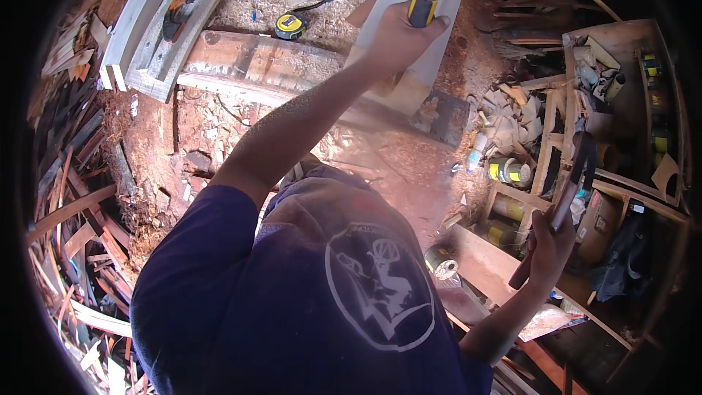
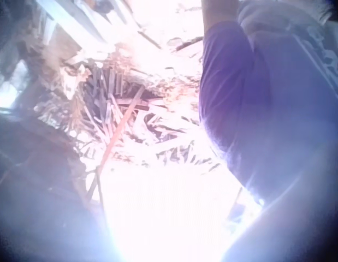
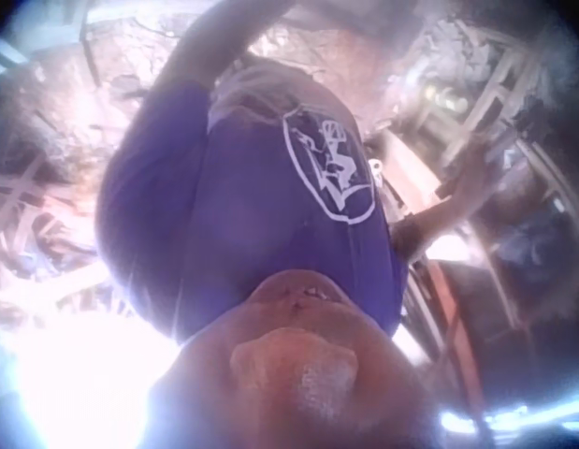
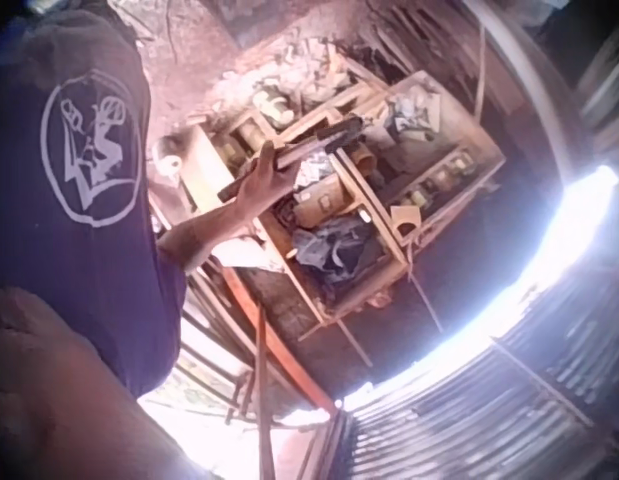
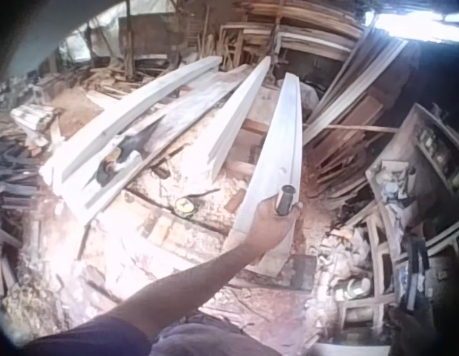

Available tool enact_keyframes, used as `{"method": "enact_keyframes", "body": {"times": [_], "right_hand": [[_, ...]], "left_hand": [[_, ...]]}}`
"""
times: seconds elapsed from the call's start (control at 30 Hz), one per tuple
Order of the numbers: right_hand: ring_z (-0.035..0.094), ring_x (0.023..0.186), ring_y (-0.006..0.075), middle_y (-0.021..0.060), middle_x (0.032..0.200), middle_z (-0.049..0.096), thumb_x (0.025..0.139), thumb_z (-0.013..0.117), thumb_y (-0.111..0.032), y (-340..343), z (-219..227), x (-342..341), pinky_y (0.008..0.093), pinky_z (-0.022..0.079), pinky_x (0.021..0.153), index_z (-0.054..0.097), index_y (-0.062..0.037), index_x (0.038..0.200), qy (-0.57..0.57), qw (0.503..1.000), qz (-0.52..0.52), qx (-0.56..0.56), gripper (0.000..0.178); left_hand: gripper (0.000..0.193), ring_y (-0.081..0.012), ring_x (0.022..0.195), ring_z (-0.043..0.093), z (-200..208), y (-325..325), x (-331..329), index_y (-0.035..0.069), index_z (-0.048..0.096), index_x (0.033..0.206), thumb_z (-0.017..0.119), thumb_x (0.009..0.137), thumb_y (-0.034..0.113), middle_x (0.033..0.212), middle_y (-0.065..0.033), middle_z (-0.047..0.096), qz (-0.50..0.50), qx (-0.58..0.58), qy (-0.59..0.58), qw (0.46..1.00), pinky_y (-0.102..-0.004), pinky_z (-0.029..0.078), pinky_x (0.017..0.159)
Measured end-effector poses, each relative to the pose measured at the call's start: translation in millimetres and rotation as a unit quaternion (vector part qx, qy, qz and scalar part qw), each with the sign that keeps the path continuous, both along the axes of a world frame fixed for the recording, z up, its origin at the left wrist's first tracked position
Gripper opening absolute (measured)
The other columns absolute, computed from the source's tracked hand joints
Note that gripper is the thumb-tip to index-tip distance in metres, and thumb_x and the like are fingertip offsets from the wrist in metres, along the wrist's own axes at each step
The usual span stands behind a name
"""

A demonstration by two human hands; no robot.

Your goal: The person uses a hammer and a chisel to cut a notch into a wooden beam, striking the chisel with the hammer to remove small pieces of wood.

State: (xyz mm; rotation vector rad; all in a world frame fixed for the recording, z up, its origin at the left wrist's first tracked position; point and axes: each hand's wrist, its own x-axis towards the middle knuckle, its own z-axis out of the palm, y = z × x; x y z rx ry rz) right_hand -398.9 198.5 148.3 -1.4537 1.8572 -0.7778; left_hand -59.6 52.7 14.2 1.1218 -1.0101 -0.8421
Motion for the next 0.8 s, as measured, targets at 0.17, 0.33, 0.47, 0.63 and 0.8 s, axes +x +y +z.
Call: {"method": "enact_keyframes", "body": {"times": [0.17,0.33,0.47,0.63,0.8], "right_hand": [[0.042,0.045,0.0038,-0.0031,0.063,0.048,0.090,0.067,-0.007,-9,0,23,0.0222,0.031,0.041,0.054,-0.0066,0.090,0.020,0.999,0.041,0.008,0.013],[0.043,0.051,0.0052,-0.0021,0.064,0.048,0.088,0.069,-0.010,-24,15,41,0.0255,0.034,0.048,0.060,-0.0027,0.101,0.117,0.991,0.063,0.008,0.017],[0.042,0.062,0.0074,-0.0021,0.071,0.051,0.087,0.070,-0.013,-52,52,65,0.0273,0.037,0.058,0.061,-0.0019,0.099,0.159,0.978,0.098,-0.096,0.018],[0.041,0.063,0.0047,-0.0029,0.071,0.049,0.091,0.064,0.000,-52,76,95,0.0238,0.035,0.058,0.058,-0.0028,0.095,0.092,0.987,0.105,-0.085,0.007],[0.053,0.067,0.0193,0.0104,0.075,0.054,0.082,0.069,-0.016,-81,57,112,0.0358,0.042,0.064,0.059,0.0010,0.102,0.230,0.926,0.248,-0.170,0.028]], "left_hand": [[0.030,-0.0092,0.059,0.045,-21,-3,-15,0.004,0.058,0.075,0.075,0.088,0.026,0.061,0.0020,0.050,-0.029,-0.054,-0.041,0.997,-0.0320,0.041,0.057],[0.031,-0.0091,0.059,0.045,-22,-11,-14,0.004,0.057,0.075,0.074,0.088,0.026,0.062,0.0018,0.051,-0.030,-0.026,-0.045,0.998,-0.0326,0.042,0.057],[0.021,-0.0161,0.059,0.056,-12,-11,-4,0.001,0.065,0.082,0.074,0.083,0.021,0.063,-0.0083,0.060,-0.040,-0.003,-0.037,0.999,-0.0344,0.049,0.061],[0.021,-0.0126,0.059,0.055,-13,-4,-8,0.001,0.064,0.079,0.073,0.083,0.019,0.062,-0.0055,0.059,-0.038,0.037,-0.025,0.998,-0.0338,0.048,0.060],[0.027,-0.0106,0.056,0.050,-19,-3,-19,0.002,0.059,0.074,0.073,0.085,0.022,0.059,-0.0024,0.055,-0.042,-0.038,-0.065,0.996,-0.0330,0.044,0.056]]}}
